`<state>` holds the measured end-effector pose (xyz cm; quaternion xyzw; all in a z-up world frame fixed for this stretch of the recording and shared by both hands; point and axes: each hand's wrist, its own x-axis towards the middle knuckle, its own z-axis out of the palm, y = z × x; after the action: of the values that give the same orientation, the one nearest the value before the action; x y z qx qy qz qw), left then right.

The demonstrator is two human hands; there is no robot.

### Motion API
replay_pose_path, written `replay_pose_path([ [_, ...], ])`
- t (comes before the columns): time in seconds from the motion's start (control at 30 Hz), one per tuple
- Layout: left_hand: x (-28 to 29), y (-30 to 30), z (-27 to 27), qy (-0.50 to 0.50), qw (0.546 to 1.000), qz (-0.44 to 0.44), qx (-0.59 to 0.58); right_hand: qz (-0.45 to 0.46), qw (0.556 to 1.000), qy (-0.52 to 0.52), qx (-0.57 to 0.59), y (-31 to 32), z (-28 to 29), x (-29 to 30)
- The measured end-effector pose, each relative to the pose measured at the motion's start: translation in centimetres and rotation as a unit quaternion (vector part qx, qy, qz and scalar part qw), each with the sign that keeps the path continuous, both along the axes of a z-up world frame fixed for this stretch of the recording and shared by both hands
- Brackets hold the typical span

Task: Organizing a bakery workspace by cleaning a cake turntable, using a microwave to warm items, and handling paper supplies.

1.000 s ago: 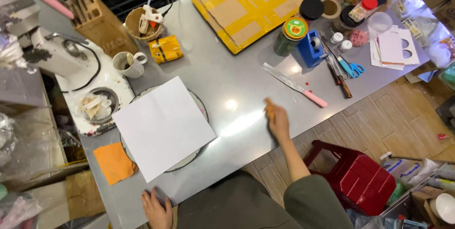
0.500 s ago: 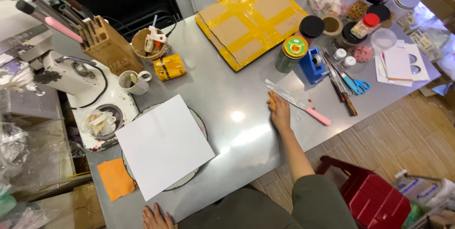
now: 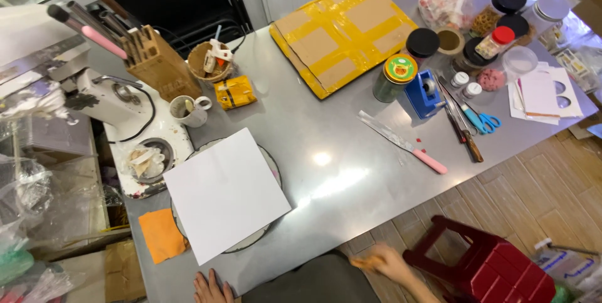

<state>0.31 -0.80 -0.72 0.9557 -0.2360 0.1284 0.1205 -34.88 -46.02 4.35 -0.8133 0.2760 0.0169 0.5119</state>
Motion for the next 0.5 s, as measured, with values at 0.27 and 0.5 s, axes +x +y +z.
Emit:
replay_pose_path([
  [0.27,-1.3,-1.3,3.3,0.069,0.997,0.026,-0.007,-0.348,0.895,-0.205,0.189,-8.3,-0.9,-3.1],
  [0.5,-1.9,-1.6,4.6,0.074,0.996,0.036,-0.015,-0.227,0.932,-0.280,0.028,-11.2,6.8,22.2],
])
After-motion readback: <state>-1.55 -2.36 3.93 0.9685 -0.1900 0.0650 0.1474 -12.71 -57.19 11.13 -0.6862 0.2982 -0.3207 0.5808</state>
